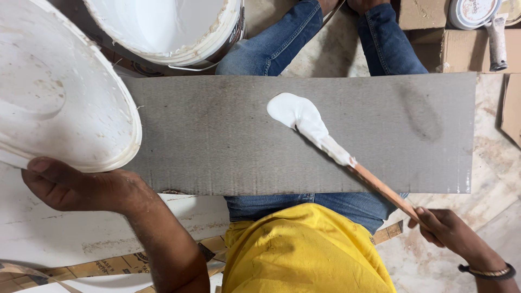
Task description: The person scoops white paint from a bucket using a wooden stick and spreads it onto a rectangular board with a small scraper. They smooth the paint across the surface and then lift the board to inspect the coated side.
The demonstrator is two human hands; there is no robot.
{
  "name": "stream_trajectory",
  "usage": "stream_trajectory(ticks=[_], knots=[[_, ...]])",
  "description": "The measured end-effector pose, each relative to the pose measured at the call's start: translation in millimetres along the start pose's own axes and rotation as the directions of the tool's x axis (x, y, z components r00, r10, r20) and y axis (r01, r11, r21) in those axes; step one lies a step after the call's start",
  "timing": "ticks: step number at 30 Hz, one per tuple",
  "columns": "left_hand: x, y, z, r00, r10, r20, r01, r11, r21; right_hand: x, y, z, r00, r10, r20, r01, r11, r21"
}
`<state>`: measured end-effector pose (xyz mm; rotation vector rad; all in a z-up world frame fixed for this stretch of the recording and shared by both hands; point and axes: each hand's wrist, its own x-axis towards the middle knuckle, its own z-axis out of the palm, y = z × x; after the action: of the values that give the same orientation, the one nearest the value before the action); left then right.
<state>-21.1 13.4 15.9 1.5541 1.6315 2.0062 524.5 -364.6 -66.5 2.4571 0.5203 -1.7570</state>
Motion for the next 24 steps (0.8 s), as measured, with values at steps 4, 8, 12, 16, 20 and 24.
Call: stream_trajectory(ticks=[4,8,12,16,20,24], knots=[[-1.1,-3.1,6.6,0.997,-0.069,-0.039,0.065,0.993,-0.096,-15.4,26.8,-24.7,0.999,0.054,0.002,-0.053,0.981,-0.184],[-7.3,-12.4,14.1,0.960,-0.245,-0.137,0.213,0.954,-0.211,-9.7,18.1,-53.8,0.998,0.033,-0.058,-0.033,0.999,0.000],[-19.6,-30.6,14.5,0.946,-0.264,-0.187,0.223,0.951,-0.213,4.3,-68.7,-95.9,0.917,-0.343,-0.204,0.331,0.939,-0.087],[-31.8,-25.9,13.5,0.937,-0.300,-0.179,0.268,0.946,-0.181,-8.8,-247.0,-103.6,0.496,-0.849,-0.184,0.625,0.496,-0.603],[-36.0,-16.3,9.0,0.956,-0.261,-0.137,0.239,0.958,-0.155,-60.5,-413.4,-79.7,0.599,-0.761,-0.250,0.217,0.455,-0.864],[-42.3,-14.5,6.1,0.959,-0.246,-0.137,0.232,0.966,-0.111,-42.3,-535.2,-40.6,0.264,-0.963,-0.049,0.151,0.092,-0.984]])
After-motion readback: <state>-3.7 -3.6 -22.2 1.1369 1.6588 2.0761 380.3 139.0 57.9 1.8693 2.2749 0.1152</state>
